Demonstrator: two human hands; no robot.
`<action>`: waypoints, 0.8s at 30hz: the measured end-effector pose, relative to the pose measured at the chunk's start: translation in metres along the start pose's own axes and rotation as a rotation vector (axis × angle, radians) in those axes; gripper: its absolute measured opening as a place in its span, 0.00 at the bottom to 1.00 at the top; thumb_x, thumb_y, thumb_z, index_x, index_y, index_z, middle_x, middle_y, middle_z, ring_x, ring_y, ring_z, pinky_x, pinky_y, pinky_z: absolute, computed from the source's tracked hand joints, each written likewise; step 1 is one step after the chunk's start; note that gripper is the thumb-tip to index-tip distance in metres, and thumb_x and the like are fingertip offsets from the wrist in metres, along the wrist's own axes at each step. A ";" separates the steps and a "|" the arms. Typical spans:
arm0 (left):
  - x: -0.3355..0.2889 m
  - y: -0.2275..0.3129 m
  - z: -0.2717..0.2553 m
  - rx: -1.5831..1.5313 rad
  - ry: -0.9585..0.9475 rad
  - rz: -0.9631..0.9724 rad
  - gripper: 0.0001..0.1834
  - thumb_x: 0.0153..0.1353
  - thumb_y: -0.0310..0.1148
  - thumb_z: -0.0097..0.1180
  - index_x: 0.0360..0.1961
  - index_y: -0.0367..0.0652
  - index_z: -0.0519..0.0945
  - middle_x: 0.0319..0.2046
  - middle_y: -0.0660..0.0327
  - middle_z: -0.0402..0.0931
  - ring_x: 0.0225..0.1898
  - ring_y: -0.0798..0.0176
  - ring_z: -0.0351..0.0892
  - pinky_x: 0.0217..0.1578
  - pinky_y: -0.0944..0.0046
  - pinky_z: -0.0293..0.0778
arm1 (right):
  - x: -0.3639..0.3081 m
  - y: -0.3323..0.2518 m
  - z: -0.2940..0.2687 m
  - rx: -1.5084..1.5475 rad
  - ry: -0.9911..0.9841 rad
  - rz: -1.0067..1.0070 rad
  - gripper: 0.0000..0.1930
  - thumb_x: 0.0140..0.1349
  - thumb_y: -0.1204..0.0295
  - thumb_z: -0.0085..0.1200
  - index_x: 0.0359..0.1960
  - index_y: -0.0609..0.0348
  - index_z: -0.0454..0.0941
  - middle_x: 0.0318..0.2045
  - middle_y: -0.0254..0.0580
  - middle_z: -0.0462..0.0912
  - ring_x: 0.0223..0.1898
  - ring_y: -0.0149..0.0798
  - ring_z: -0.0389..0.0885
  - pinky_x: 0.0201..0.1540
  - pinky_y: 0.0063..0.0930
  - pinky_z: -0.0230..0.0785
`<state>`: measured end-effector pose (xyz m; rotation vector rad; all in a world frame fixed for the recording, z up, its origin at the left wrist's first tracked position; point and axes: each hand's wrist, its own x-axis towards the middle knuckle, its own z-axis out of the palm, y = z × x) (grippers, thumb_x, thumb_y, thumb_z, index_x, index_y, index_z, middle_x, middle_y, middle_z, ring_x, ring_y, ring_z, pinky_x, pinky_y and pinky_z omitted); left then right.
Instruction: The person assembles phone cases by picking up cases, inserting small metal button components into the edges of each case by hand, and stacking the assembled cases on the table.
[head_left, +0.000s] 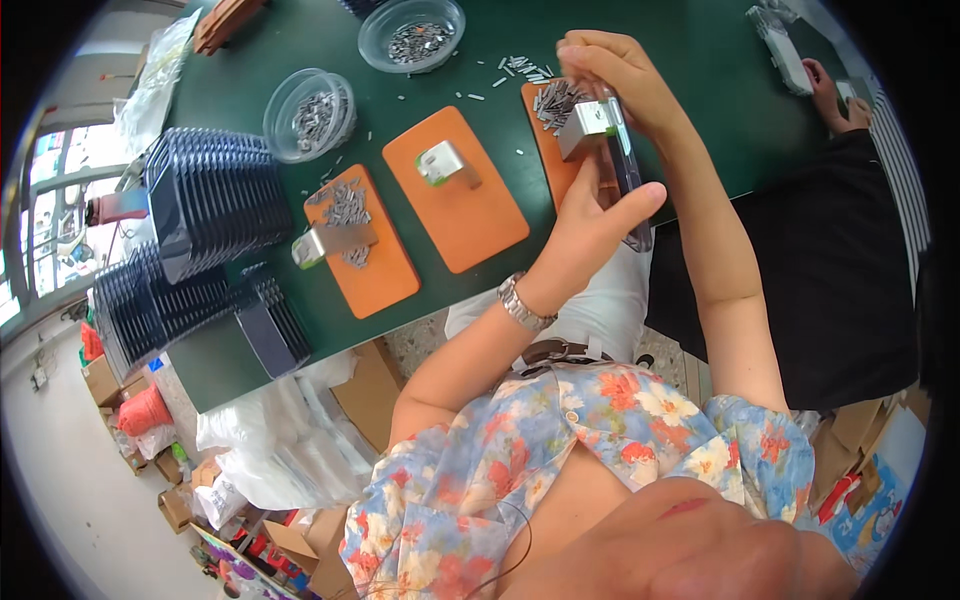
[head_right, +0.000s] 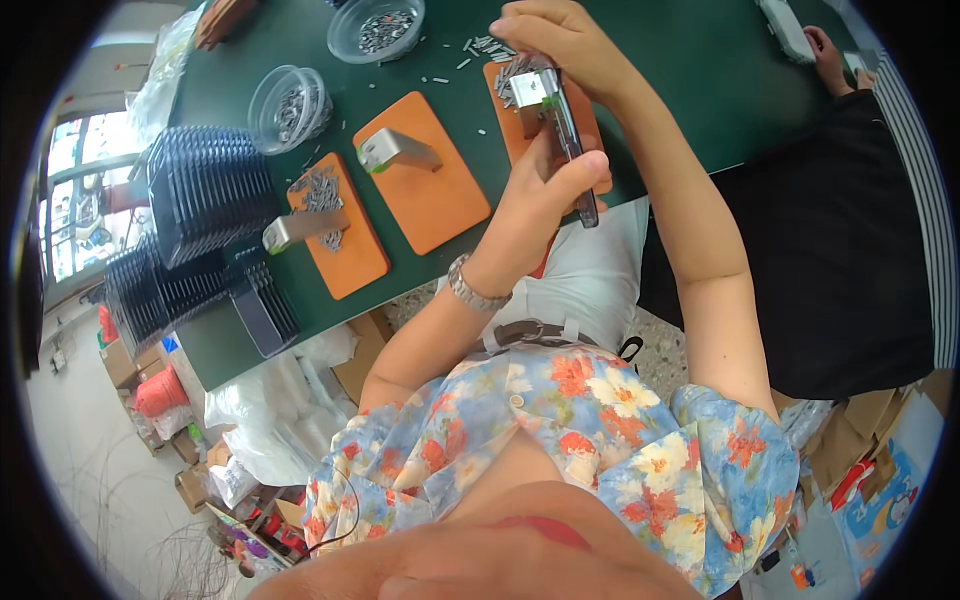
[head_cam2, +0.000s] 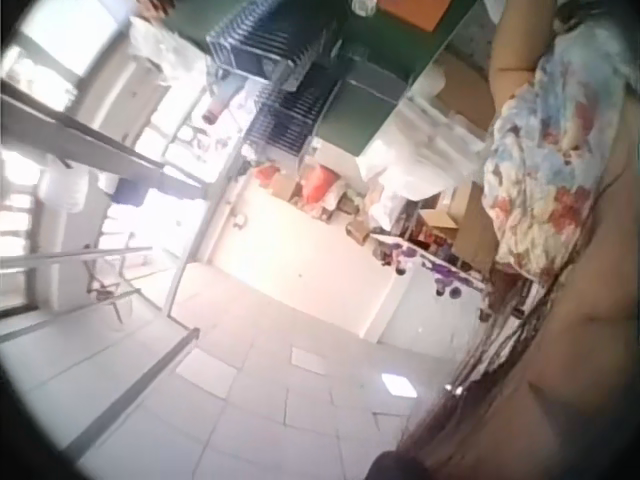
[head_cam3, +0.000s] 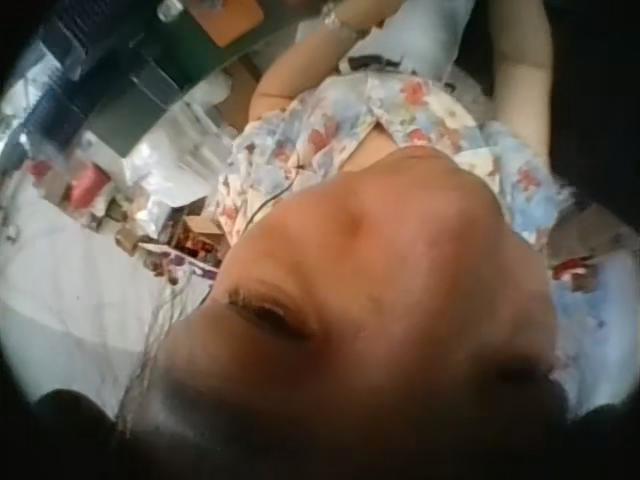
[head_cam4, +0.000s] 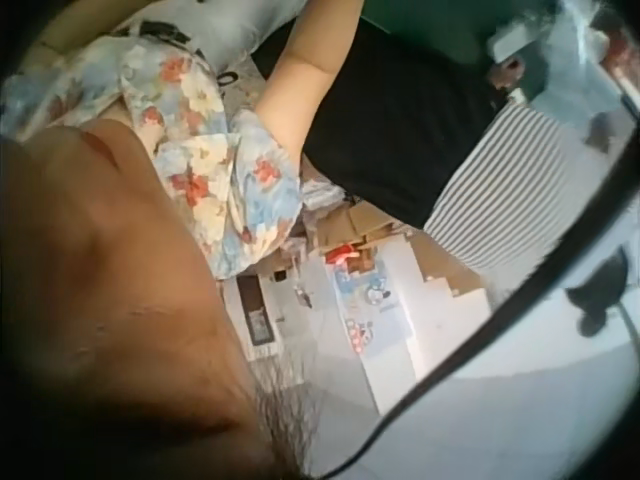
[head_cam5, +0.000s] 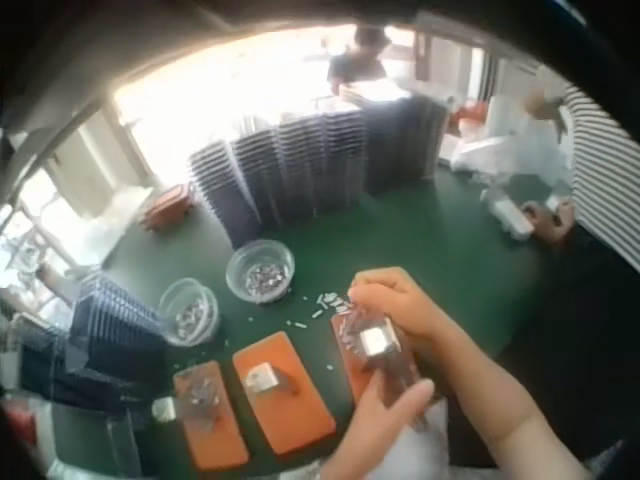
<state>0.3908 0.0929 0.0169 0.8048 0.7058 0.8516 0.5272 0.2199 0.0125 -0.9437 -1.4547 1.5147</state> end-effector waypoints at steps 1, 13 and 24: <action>-0.011 0.003 0.002 -0.040 -0.025 0.003 0.34 0.61 0.41 0.59 0.61 0.32 0.62 0.46 0.56 0.69 0.44 0.65 0.74 0.42 0.64 0.75 | -0.009 -0.008 0.003 -0.153 0.057 -0.073 0.14 0.66 0.66 0.46 0.22 0.56 0.68 0.22 0.27 0.65 0.26 0.22 0.62 0.30 0.20 0.56; -0.146 0.028 -0.016 -0.813 -0.728 -0.061 0.41 0.55 0.49 0.54 0.63 0.30 0.61 0.56 0.36 0.68 0.51 0.42 0.77 0.51 0.50 0.75 | -0.119 -0.099 0.144 0.942 -0.390 -0.458 0.32 0.68 0.50 0.35 0.60 0.67 0.67 0.49 0.60 0.69 0.49 0.52 0.71 0.58 0.43 0.64; -0.208 0.042 -0.083 0.643 0.407 0.329 0.57 0.45 0.40 0.72 0.70 0.32 0.49 0.58 0.48 0.64 0.61 0.53 0.66 0.60 0.57 0.64 | -0.069 -0.101 0.240 -0.071 0.024 -0.321 0.19 0.71 0.66 0.38 0.47 0.70 0.76 0.45 0.45 0.79 0.46 0.34 0.78 0.55 0.28 0.67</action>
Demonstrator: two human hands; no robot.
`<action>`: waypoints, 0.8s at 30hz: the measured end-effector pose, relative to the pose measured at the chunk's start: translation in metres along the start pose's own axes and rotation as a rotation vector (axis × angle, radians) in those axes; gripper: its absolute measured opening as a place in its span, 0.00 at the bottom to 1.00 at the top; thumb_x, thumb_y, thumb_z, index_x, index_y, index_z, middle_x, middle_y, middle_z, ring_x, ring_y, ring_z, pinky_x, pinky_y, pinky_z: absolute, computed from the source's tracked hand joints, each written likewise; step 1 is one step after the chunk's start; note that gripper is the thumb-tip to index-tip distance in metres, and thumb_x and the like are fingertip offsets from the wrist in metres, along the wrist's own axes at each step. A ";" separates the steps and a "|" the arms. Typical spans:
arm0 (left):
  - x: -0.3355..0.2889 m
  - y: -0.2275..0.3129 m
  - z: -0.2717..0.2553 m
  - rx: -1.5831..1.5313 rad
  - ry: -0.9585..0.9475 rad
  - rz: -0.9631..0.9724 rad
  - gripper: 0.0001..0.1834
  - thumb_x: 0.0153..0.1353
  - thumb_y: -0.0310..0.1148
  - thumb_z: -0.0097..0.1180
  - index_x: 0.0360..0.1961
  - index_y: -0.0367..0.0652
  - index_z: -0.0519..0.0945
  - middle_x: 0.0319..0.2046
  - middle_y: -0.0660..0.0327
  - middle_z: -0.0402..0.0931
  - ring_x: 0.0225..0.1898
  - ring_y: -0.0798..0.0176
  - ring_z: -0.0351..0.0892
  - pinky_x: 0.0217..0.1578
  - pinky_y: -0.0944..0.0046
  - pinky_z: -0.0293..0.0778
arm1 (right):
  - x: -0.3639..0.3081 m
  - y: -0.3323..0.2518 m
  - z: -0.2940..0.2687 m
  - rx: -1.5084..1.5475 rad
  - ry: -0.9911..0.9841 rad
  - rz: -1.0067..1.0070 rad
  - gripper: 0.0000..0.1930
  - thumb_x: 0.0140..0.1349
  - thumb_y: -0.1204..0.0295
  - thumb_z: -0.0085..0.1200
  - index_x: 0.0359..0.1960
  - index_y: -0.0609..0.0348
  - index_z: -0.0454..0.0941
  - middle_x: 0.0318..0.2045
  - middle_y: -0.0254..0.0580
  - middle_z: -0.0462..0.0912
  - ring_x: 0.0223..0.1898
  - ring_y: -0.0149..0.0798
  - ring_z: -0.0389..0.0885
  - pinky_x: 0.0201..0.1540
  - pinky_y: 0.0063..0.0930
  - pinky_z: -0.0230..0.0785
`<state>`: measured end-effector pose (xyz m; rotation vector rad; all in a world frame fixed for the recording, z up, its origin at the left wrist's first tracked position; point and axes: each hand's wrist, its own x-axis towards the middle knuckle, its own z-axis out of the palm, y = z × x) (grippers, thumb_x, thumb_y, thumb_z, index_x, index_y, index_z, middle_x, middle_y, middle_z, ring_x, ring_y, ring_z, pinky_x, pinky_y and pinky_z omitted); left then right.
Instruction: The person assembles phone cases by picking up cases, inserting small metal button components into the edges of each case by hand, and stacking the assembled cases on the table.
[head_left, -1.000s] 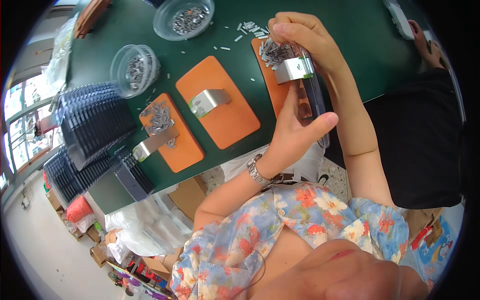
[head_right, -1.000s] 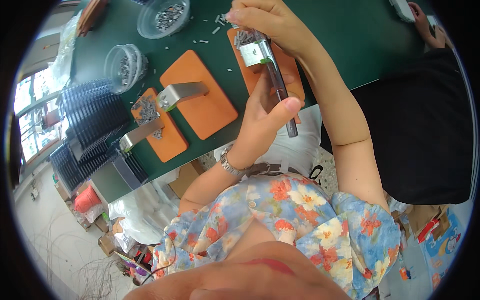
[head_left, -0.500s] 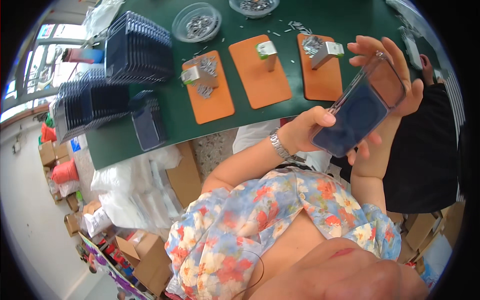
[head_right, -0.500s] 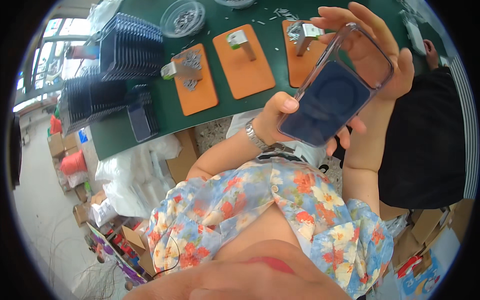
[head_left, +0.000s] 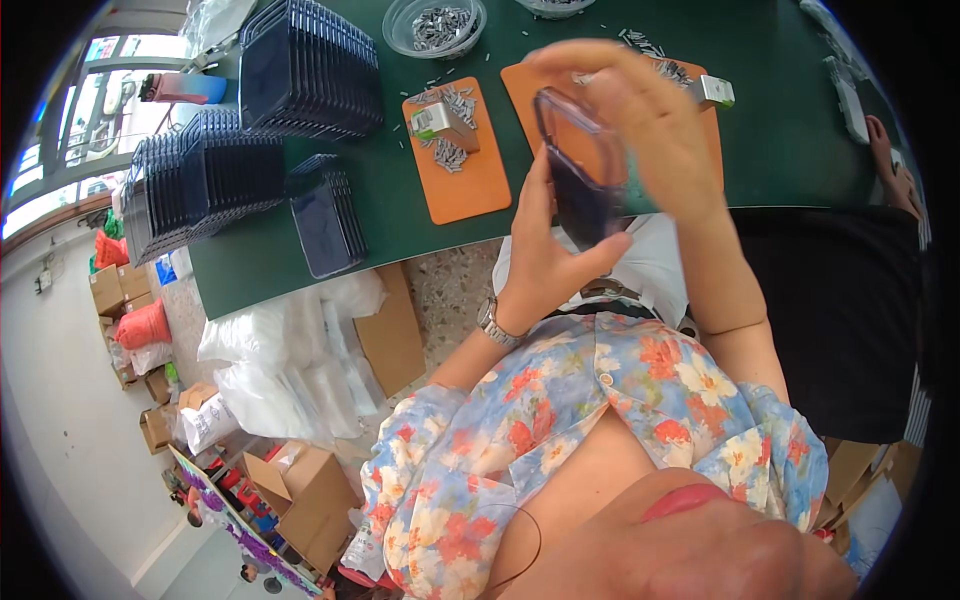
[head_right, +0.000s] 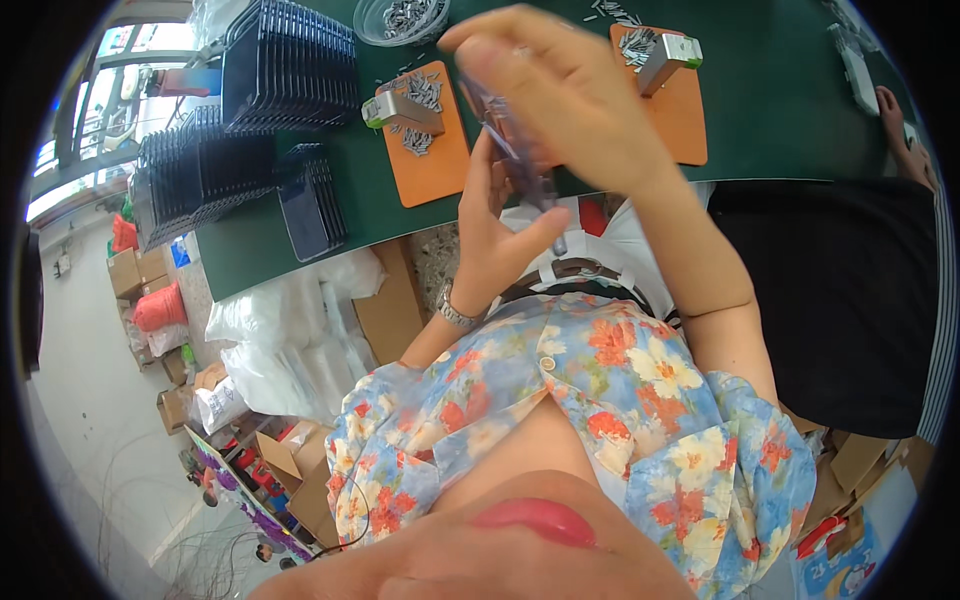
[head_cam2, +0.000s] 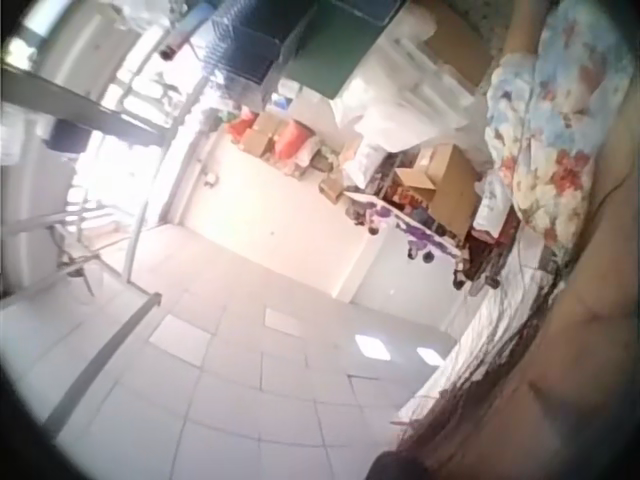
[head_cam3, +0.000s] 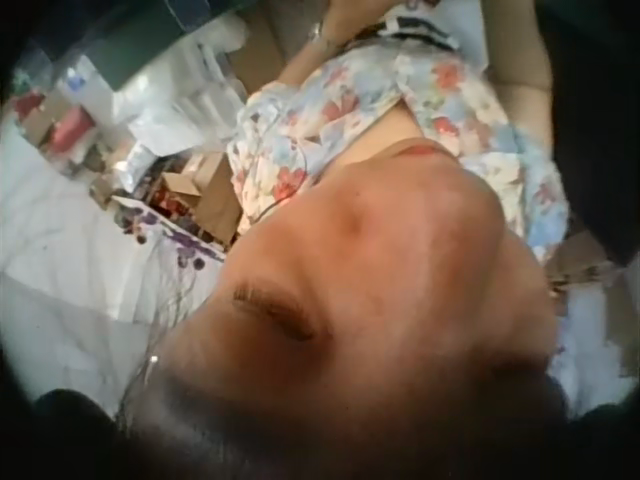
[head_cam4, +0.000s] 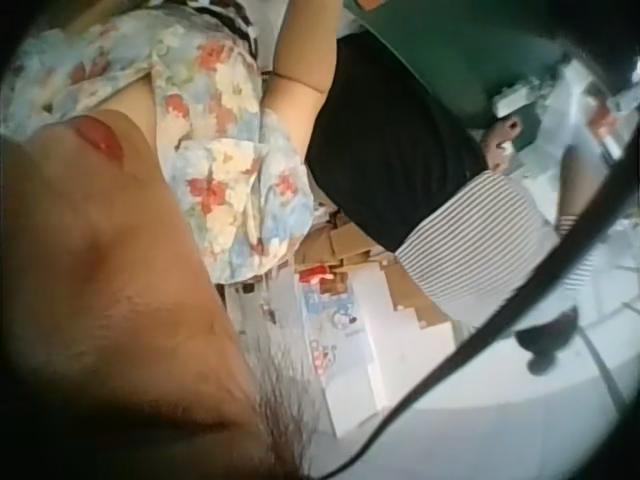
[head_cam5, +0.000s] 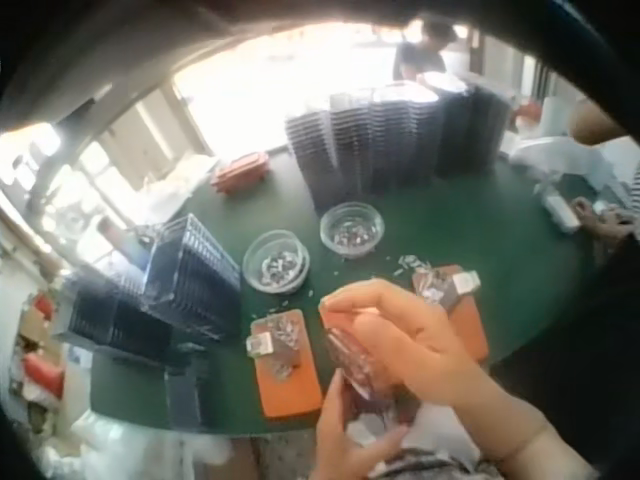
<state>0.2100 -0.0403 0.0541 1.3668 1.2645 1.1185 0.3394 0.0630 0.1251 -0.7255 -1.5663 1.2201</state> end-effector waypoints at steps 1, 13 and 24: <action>0.002 -0.002 -0.006 -0.207 -0.006 -0.061 0.55 0.46 0.38 0.71 0.70 0.32 0.49 0.57 0.49 0.66 0.59 0.55 0.68 0.59 0.58 0.65 | 0.008 0.006 -0.006 -0.059 0.084 -0.057 0.18 0.72 0.66 0.39 0.47 0.69 0.76 0.46 0.44 0.80 0.46 0.33 0.78 0.55 0.26 0.67; 0.052 -0.052 -0.028 -0.466 -0.044 -0.152 0.48 0.53 0.30 0.65 0.70 0.32 0.49 0.52 0.58 0.69 0.50 0.66 0.72 0.53 0.64 0.70 | 0.040 0.088 -0.035 -0.019 -0.099 0.336 0.10 0.67 0.68 0.54 0.41 0.63 0.78 0.31 0.35 0.80 0.32 0.31 0.83 0.39 0.23 0.75; 0.071 -0.056 -0.023 -0.520 -0.064 -0.182 0.48 0.55 0.33 0.65 0.71 0.35 0.50 0.52 0.59 0.68 0.50 0.67 0.72 0.51 0.65 0.71 | 0.056 0.086 -0.046 -0.055 -0.142 0.198 0.07 0.67 0.71 0.53 0.34 0.62 0.75 0.33 0.31 0.77 0.34 0.24 0.74 0.37 0.17 0.67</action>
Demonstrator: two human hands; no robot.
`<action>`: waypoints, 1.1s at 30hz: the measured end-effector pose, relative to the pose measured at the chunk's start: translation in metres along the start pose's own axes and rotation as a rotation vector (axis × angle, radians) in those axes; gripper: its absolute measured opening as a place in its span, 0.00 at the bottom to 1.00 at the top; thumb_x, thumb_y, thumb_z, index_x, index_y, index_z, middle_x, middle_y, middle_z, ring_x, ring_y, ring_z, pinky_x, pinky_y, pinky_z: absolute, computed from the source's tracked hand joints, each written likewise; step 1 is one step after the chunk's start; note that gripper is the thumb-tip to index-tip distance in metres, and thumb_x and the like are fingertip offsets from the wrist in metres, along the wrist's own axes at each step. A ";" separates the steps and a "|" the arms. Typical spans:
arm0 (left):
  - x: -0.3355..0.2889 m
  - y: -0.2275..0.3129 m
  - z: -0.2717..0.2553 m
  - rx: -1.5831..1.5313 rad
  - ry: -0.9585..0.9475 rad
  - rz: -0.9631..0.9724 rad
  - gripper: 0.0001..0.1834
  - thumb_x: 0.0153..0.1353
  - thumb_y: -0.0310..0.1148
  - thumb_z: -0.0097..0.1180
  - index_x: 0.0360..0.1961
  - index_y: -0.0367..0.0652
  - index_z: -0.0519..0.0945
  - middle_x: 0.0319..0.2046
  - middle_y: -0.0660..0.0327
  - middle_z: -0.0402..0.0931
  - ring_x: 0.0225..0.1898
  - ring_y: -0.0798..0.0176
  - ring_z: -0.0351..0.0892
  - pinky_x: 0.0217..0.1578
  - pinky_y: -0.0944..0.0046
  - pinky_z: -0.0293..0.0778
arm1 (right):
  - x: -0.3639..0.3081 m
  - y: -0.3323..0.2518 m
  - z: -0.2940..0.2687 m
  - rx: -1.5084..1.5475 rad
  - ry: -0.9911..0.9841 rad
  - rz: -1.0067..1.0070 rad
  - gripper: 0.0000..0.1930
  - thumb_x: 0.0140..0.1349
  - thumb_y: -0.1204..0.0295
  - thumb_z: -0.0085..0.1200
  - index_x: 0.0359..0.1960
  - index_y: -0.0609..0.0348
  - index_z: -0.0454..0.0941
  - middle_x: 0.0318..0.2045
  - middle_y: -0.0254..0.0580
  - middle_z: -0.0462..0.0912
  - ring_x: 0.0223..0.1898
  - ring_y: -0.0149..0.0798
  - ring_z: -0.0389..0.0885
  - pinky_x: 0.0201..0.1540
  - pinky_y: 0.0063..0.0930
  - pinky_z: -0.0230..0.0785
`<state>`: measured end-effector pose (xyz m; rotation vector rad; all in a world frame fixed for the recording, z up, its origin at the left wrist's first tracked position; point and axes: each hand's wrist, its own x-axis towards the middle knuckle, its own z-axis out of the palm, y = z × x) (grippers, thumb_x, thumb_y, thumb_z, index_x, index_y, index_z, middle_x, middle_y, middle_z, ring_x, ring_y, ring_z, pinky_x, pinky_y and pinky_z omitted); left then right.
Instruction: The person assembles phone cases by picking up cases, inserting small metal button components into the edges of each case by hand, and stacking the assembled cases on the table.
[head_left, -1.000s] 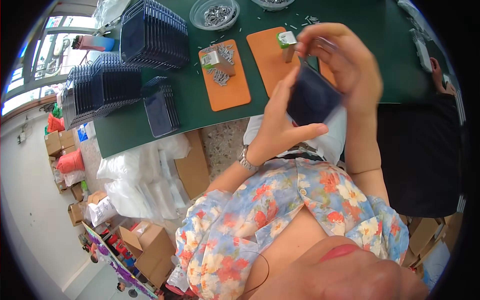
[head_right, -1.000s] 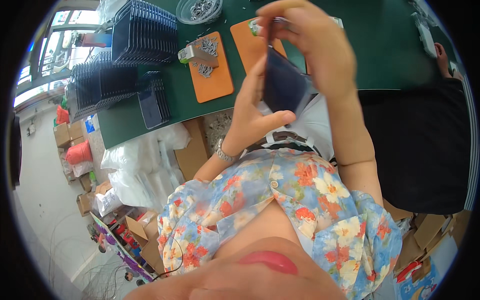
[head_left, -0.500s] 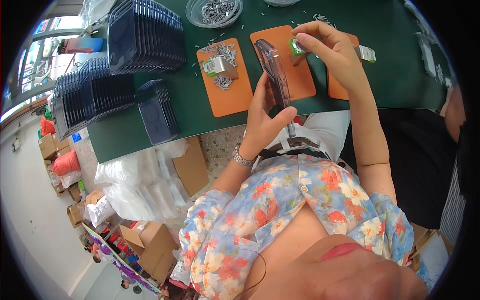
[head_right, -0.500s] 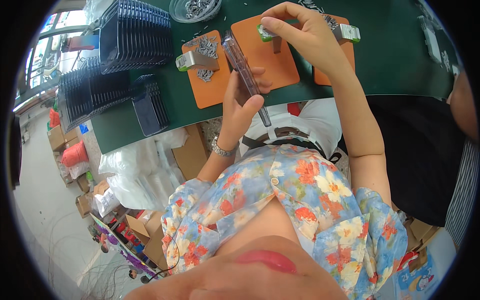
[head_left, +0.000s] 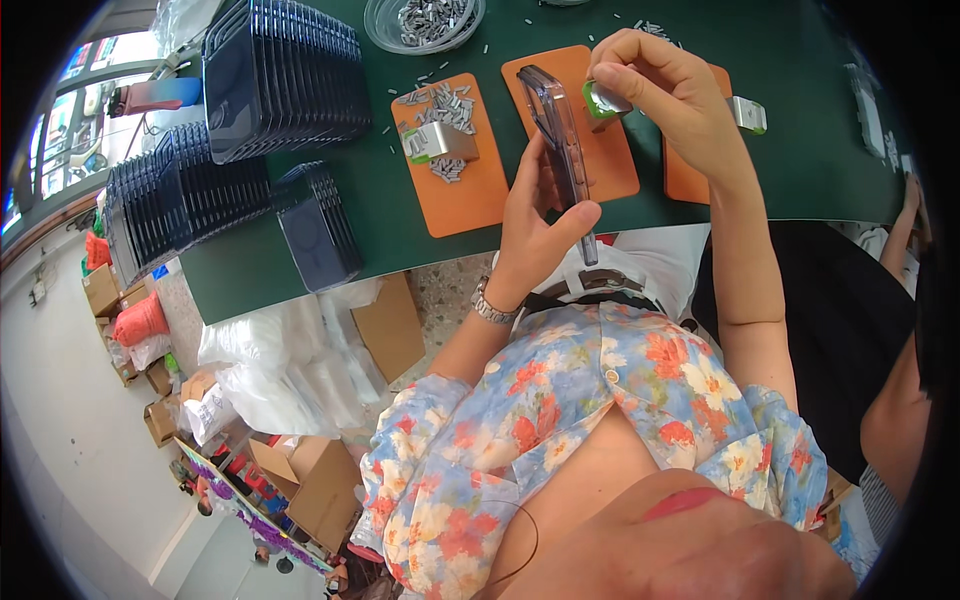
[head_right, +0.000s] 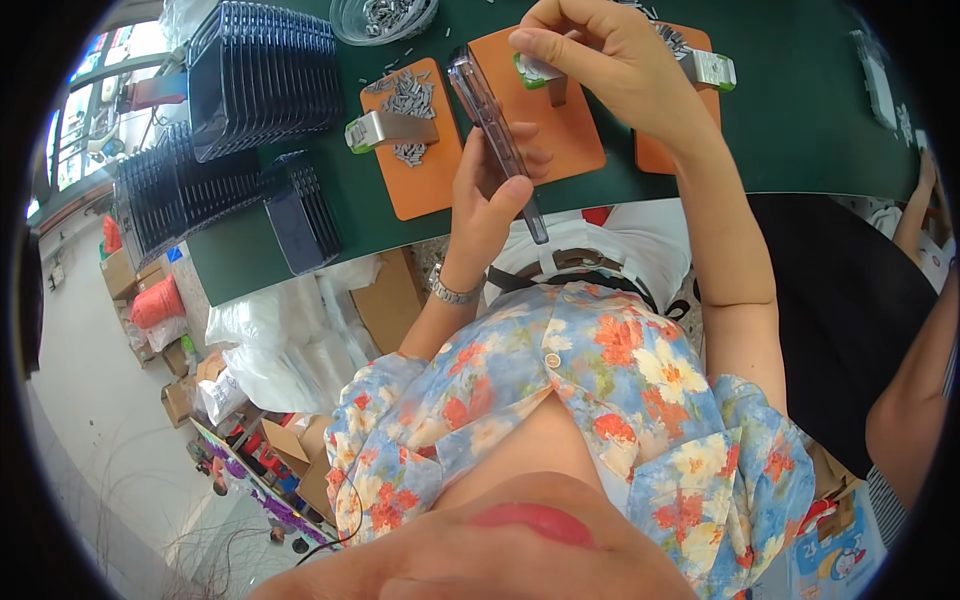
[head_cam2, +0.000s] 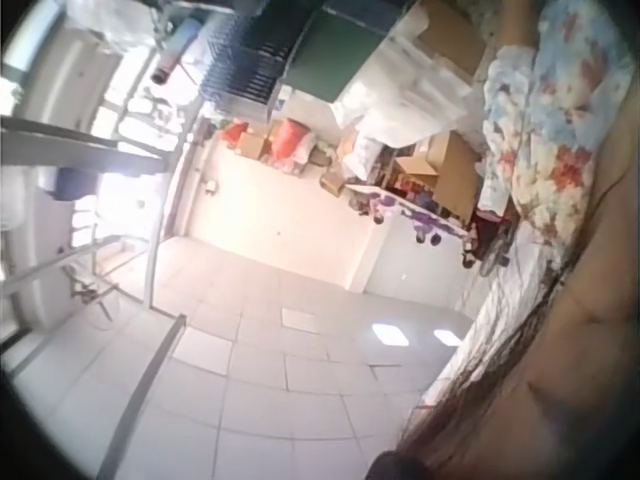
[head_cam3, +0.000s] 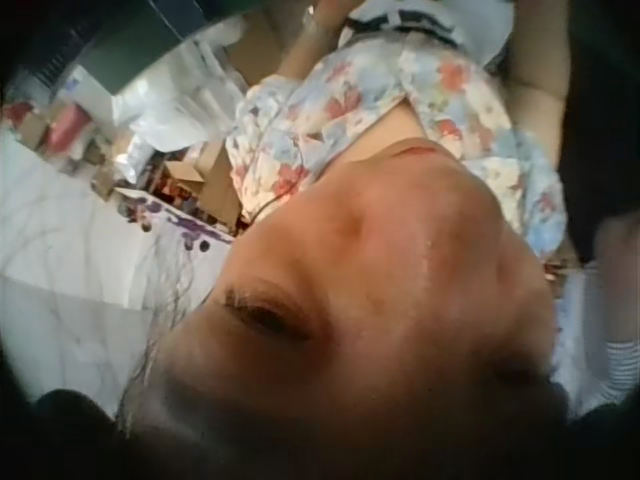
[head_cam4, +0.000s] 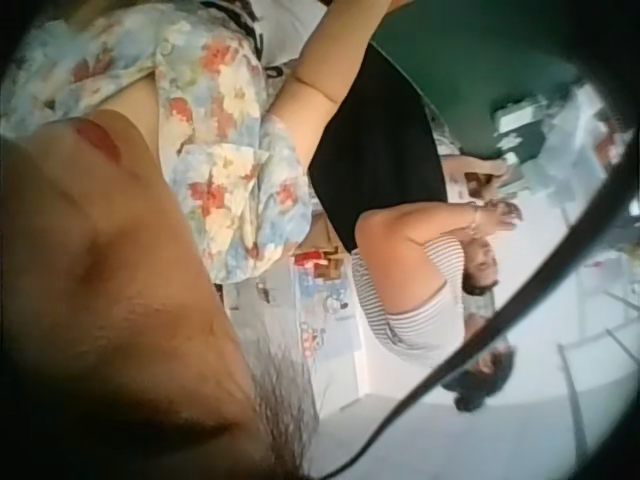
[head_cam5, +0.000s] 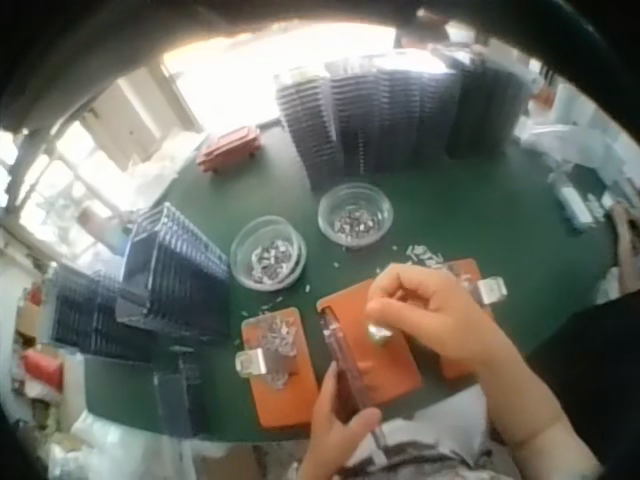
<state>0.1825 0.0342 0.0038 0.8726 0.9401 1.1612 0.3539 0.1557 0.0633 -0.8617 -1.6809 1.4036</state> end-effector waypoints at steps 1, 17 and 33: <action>0.001 0.000 0.000 0.002 0.003 -0.002 0.48 0.55 0.33 0.65 0.71 0.35 0.50 0.52 0.59 0.68 0.50 0.67 0.72 0.51 0.65 0.71 | 0.002 -0.004 -0.002 -0.005 -0.061 -0.021 0.06 0.67 0.72 0.53 0.33 0.62 0.74 0.33 0.32 0.75 0.33 0.23 0.74 0.37 0.17 0.67; 0.003 -0.003 -0.002 -0.069 -0.026 -0.048 0.41 0.61 0.38 0.59 0.68 0.34 0.53 0.55 0.54 0.68 0.49 0.62 0.76 0.49 0.61 0.74 | 0.012 -0.001 -0.001 -0.226 -0.184 -0.072 0.09 0.65 0.70 0.56 0.30 0.61 0.72 0.28 0.30 0.73 0.30 0.23 0.74 0.33 0.18 0.73; 0.022 0.008 0.026 -0.001 -0.009 -0.180 0.35 0.64 0.46 0.54 0.63 0.33 0.60 0.48 0.55 0.68 0.42 0.57 0.80 0.35 0.60 0.82 | 0.011 0.038 0.010 0.121 0.119 0.054 0.14 0.67 0.68 0.54 0.24 0.53 0.66 0.22 0.22 0.64 0.24 0.17 0.58 0.27 0.15 0.49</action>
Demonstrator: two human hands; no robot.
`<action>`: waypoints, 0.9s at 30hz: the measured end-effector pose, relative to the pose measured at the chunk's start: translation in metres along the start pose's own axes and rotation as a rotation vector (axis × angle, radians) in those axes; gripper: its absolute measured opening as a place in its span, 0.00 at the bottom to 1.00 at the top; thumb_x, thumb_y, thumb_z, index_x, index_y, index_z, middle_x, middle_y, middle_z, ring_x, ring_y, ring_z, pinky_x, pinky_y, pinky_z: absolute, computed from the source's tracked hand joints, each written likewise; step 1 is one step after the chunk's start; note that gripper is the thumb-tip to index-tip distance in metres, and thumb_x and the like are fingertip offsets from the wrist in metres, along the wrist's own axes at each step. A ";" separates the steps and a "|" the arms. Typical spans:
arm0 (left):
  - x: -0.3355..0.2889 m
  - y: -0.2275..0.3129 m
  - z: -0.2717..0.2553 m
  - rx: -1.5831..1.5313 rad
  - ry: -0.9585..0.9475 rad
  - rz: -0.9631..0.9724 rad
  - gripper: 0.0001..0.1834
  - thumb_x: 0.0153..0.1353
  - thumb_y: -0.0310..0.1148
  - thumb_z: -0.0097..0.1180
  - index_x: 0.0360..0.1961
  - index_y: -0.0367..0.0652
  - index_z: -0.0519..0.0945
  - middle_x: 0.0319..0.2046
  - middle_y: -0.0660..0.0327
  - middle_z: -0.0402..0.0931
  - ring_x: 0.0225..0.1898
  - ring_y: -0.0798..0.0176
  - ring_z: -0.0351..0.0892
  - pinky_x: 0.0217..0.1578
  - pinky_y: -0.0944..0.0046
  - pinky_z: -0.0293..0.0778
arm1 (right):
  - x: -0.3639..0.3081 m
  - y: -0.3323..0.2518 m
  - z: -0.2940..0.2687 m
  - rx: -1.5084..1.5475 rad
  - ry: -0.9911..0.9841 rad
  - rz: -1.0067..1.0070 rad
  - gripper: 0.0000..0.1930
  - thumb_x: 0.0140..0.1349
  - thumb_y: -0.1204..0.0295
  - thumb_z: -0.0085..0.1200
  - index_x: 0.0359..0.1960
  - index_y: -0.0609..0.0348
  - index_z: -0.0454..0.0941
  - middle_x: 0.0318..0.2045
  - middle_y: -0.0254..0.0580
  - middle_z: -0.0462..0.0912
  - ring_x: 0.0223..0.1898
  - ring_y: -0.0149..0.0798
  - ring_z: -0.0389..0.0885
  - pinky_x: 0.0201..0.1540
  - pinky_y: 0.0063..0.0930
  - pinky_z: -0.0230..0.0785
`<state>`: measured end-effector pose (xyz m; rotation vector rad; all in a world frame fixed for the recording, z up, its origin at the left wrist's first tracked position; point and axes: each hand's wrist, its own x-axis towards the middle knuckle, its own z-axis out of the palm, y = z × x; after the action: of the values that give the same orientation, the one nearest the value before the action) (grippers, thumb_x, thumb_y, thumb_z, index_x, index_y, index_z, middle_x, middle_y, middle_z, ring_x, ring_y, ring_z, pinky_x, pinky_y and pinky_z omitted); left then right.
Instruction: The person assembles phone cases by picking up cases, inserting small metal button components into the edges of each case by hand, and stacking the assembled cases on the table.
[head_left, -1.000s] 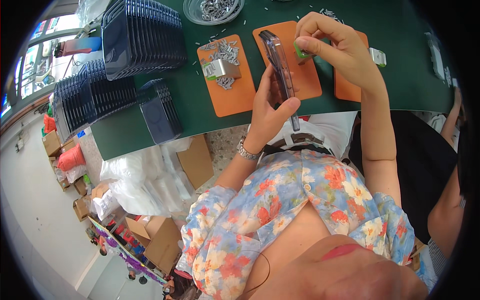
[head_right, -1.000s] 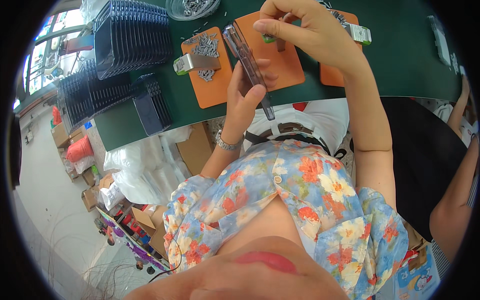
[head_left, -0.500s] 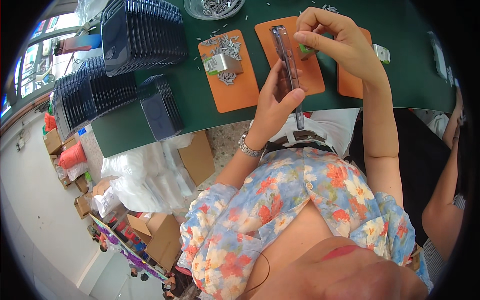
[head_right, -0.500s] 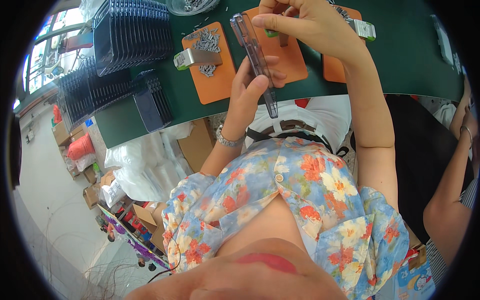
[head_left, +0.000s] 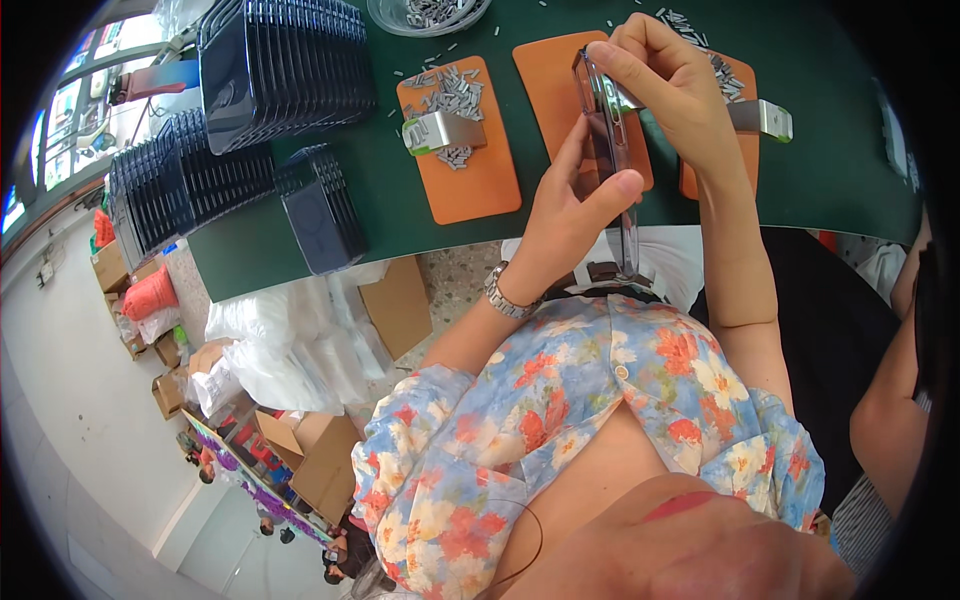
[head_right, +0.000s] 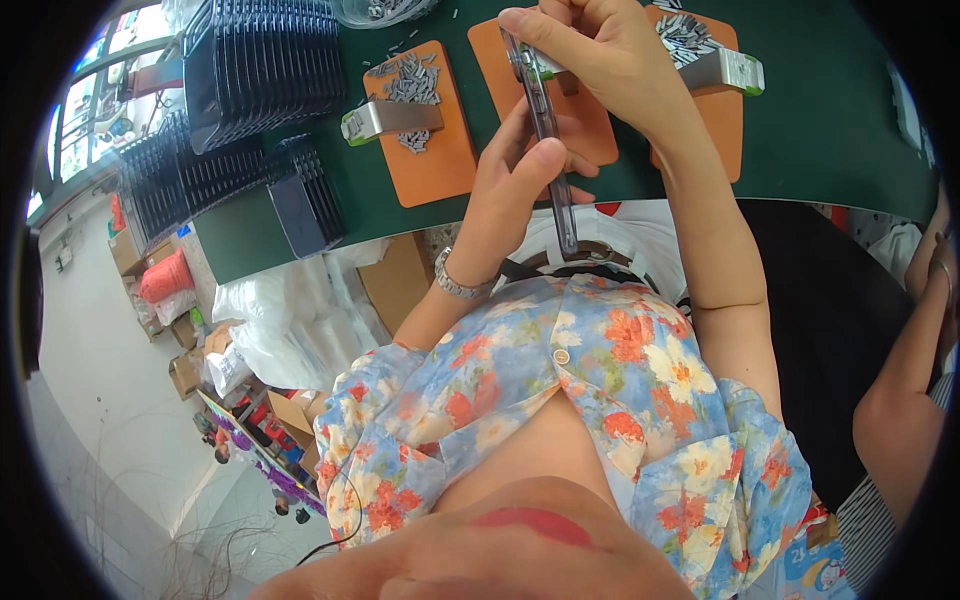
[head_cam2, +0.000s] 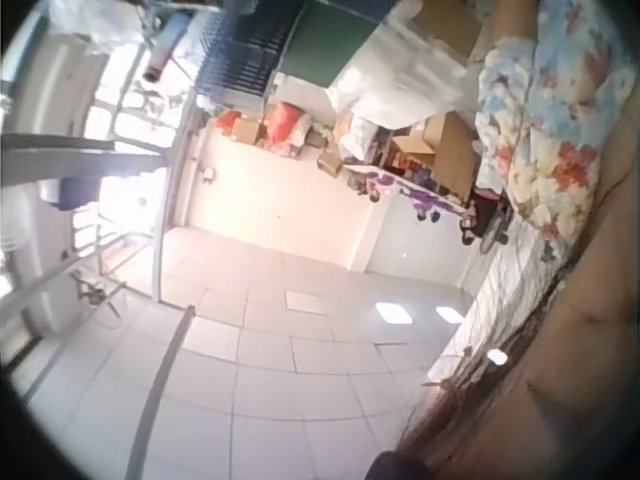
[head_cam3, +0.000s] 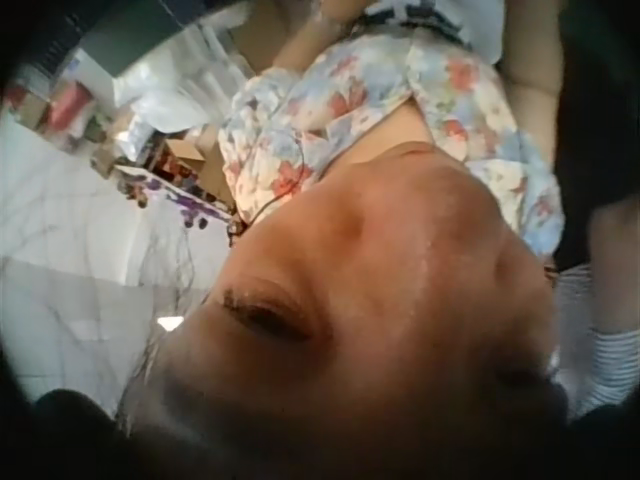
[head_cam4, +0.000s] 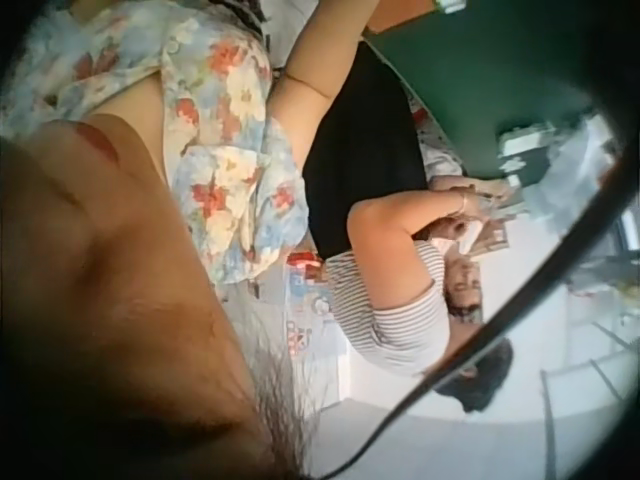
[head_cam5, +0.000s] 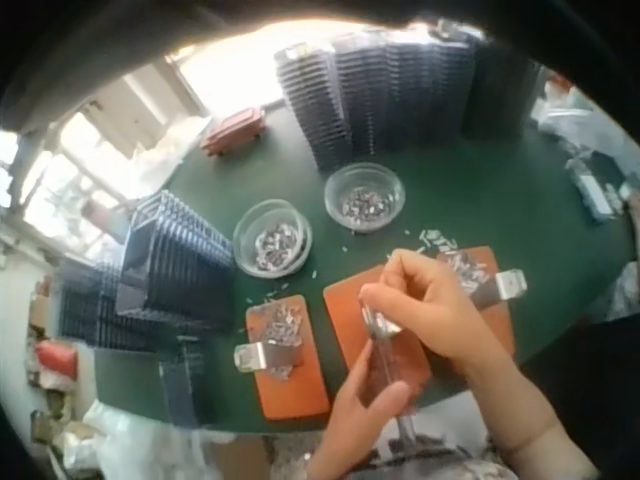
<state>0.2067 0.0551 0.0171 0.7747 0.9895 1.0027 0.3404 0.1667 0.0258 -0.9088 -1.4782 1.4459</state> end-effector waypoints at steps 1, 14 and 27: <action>0.000 0.002 0.002 0.002 0.007 -0.002 0.35 0.64 0.46 0.54 0.63 0.33 0.60 0.48 0.55 0.68 0.42 0.57 0.80 0.35 0.60 0.82 | 0.002 0.000 0.001 0.049 -0.006 -0.024 0.17 0.67 0.69 0.54 0.21 0.53 0.62 0.21 0.22 0.61 0.24 0.18 0.55 0.26 0.16 0.47; -0.009 0.010 0.006 -0.111 0.024 0.021 0.43 0.60 0.39 0.62 0.68 0.34 0.53 0.42 0.60 0.74 0.40 0.69 0.77 0.41 0.69 0.75 | -0.013 -0.016 -0.004 -0.134 0.017 -0.032 0.08 0.67 0.69 0.53 0.32 0.60 0.76 0.29 0.27 0.73 0.31 0.20 0.69 0.35 0.15 0.61; -0.113 0.013 -0.109 -0.043 0.200 0.675 0.69 0.37 0.56 0.75 0.70 0.36 0.44 0.58 0.52 0.60 0.51 0.57 0.73 0.51 0.56 0.74 | -0.007 -0.038 0.153 -0.170 -0.102 -0.236 0.10 0.64 0.76 0.54 0.46 0.64 0.78 0.40 0.33 0.79 0.39 0.23 0.74 0.43 0.17 0.65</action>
<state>0.0784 -0.0364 0.0224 1.0144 0.8828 1.7036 0.2035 0.1005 0.0688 -0.7413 -1.7424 1.2230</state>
